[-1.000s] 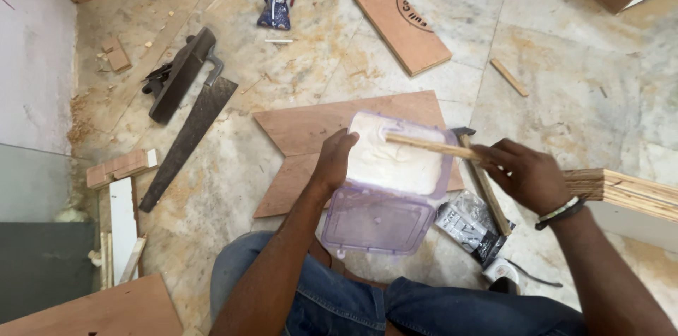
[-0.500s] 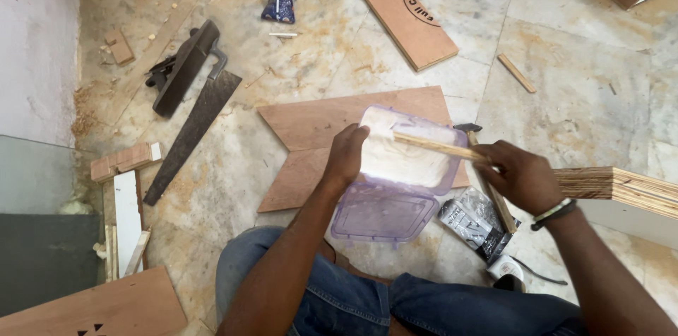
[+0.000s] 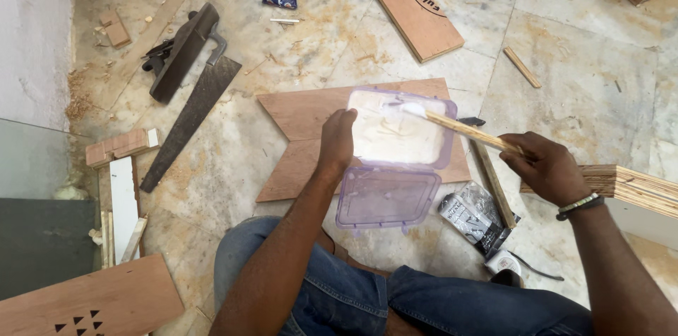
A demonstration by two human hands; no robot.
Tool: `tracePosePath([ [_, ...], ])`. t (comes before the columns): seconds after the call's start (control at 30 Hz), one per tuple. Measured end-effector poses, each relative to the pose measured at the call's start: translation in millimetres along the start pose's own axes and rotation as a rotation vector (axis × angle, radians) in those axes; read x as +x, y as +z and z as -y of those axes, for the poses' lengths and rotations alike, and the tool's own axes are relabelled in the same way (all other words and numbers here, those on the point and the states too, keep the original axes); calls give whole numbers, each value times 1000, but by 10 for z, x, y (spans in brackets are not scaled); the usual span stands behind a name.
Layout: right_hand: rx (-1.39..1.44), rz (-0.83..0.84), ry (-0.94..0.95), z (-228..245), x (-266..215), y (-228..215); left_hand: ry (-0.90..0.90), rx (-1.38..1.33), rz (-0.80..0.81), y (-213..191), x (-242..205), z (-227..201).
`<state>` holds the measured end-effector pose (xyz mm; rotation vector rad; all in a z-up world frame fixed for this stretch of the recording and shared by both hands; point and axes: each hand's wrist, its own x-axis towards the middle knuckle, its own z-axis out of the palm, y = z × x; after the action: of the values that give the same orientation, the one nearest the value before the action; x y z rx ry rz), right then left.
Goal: The person assembles a wood component by applying adhesive from a container and then hammering wood pieces together.
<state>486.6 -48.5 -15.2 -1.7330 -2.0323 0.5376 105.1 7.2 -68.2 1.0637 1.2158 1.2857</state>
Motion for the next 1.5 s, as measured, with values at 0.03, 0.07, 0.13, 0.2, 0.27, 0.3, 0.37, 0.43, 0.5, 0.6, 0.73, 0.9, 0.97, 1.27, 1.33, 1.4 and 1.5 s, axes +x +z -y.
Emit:
tracePosePath([
  [0.03,1,1,0,-62,3,14,11,49,-34,-15,14,28],
  [0.07,55,-4,-16,-121,4,22,10,48,-33,-23,30,65],
  [0.13,108,-6,-29,-236,9,43,-21,36,-103,-42,66,158],
  [0.2,184,-1,-4,-364,1,91,83,56,-190,-103,187,230],
  [0.27,295,26,52,-511,17,153,183,59,-339,-239,317,246],
  [0.3,406,40,104,-564,12,234,173,40,-404,-338,382,208],
  [0.37,327,59,220,-578,51,501,179,-54,-532,-543,461,32],
  [0.43,243,80,338,-488,12,716,141,-349,-559,-730,379,-160],
  [0.5,135,216,292,-214,7,1048,171,-451,-581,-838,315,-347],
  [0.6,179,430,252,303,-40,1439,221,-597,-605,-942,256,-499],
  [0.73,206,497,213,860,-80,1984,194,-632,-600,-942,248,-496],
  [0.9,145,588,133,1099,-155,2387,200,-677,-557,-886,250,-427],
  [0.97,111,618,131,1113,-181,2479,202,-699,-547,-859,235,-420],
  [1.27,147,420,48,913,-96,2639,33,-580,-604,-762,212,-466],
  [1.33,92,386,51,863,-75,2653,76,-595,-566,-748,196,-444],
  [1.4,144,295,12,862,-121,2704,107,-605,-560,-732,199,-411],
  [1.5,152,236,21,854,-127,2723,149,-643,-542,-709,220,-344],
])
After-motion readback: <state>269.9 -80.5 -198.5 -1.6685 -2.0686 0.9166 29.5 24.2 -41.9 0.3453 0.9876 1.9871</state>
